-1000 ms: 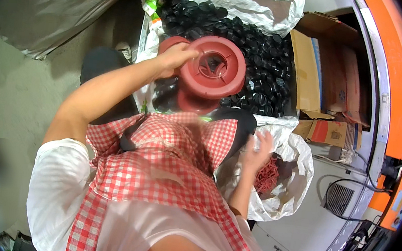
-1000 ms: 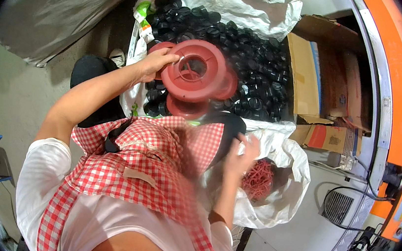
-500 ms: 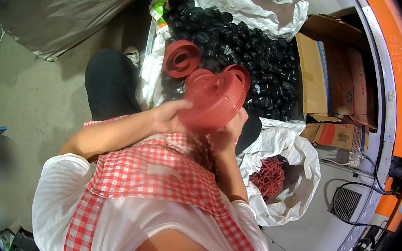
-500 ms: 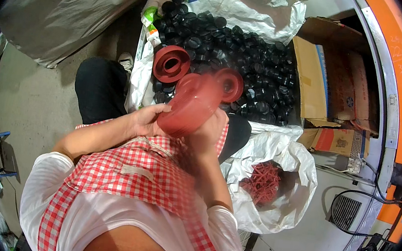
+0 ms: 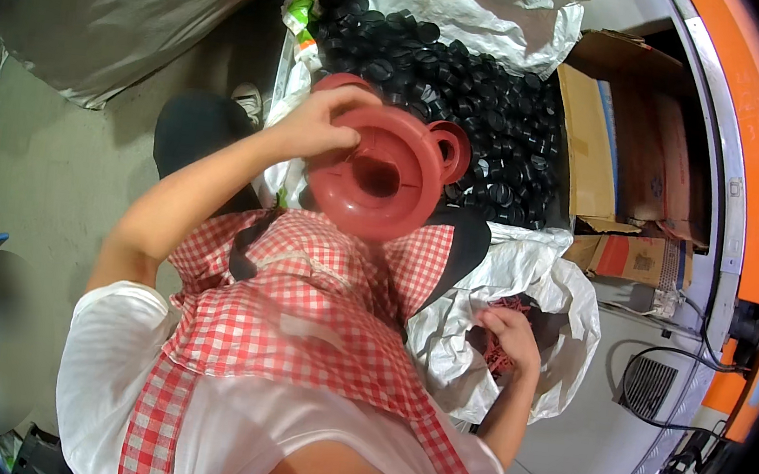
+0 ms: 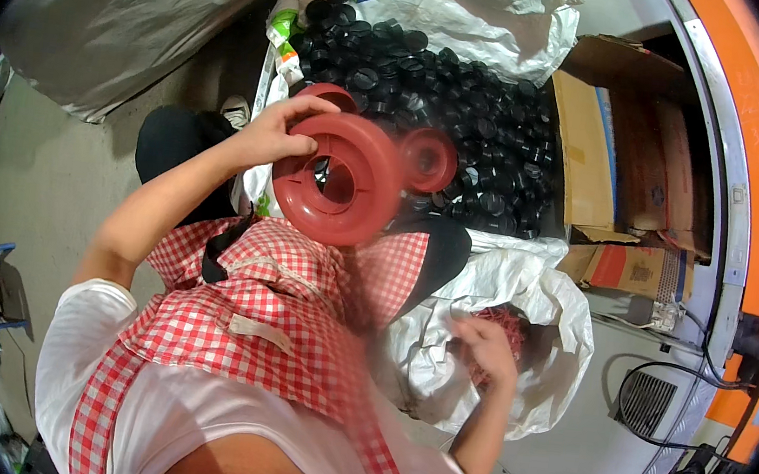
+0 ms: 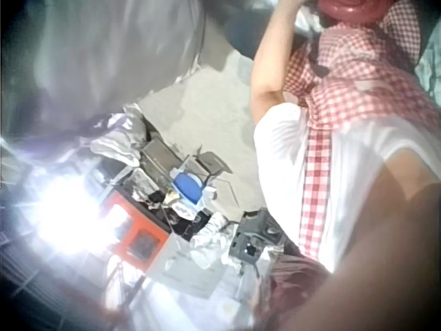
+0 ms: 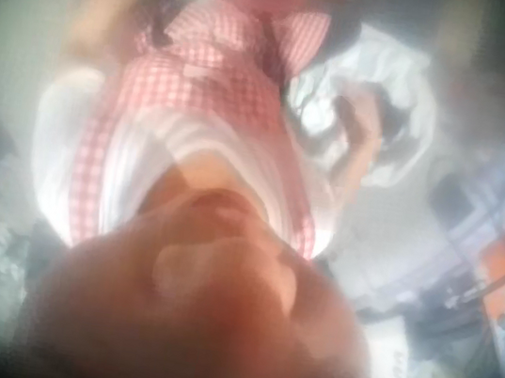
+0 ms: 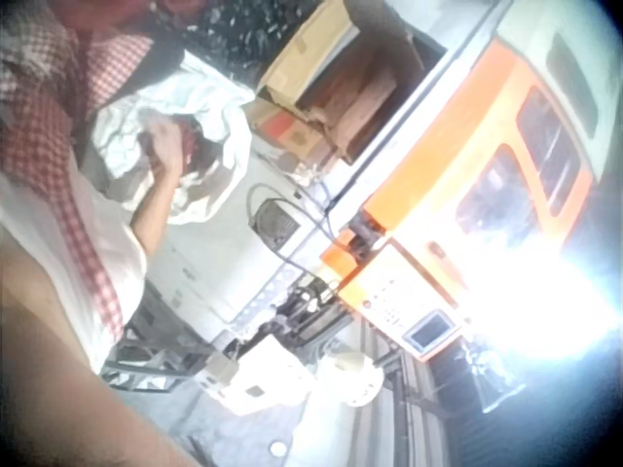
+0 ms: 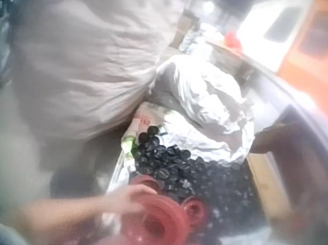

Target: The person stacks red plastic industrial parts by hand while sitting on a production floor.

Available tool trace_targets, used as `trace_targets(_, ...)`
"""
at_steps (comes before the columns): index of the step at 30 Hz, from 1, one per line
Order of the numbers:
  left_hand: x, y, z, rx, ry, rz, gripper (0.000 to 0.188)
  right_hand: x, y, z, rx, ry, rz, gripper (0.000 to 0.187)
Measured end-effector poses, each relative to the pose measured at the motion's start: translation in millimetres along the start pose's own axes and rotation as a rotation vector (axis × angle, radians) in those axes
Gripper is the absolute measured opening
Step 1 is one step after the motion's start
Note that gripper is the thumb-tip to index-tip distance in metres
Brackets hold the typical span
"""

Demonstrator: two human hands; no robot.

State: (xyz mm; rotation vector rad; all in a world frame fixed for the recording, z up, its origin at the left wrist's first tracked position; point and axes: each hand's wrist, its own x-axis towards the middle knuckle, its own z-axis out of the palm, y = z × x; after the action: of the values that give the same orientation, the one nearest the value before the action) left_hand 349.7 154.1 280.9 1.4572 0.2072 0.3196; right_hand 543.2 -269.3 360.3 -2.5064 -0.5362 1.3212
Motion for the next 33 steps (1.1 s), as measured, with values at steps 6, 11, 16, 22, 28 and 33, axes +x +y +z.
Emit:
trace_targets(6, 24.3, -61.6, -4.7, 0.486, 0.181, 0.074, 0.063, -10.5, 39.5, 6.7, -0.423, 0.723, -0.124, 0.049)
trace_targets(11, 34.3, -9.0, -43.4, 0.26, 0.223, -0.091, 0.046, 54.8, -27.1, 25.0, -0.321, 0.467, -0.543, 0.044)
trace_targets(16, 41.3, 0.9, -83.8, 0.44, 0.262, -0.031, 0.041, 172.8, -108.3, 28.1, -0.227, 0.801, -0.812, 0.035)
trace_targets(22, 60.9, -2.8, -89.4, 1.195, 0.15, -0.198, 0.043, 316.3, -69.6, 35.8, -0.205, 0.268, -0.394, 0.015)
trace_targets(28, 49.1, -10.3, -97.1, 1.061, 0.044, -0.117, 0.033, 292.0, -106.4, 45.0, -0.259, 0.086, -0.594, 0.032)
trace_targets(33, 64.0, -19.0, -77.9, 1.084, 0.041, -0.202, 0.024, 332.0, -52.7, 37.2, -0.236, -0.011, -0.623, 0.032)
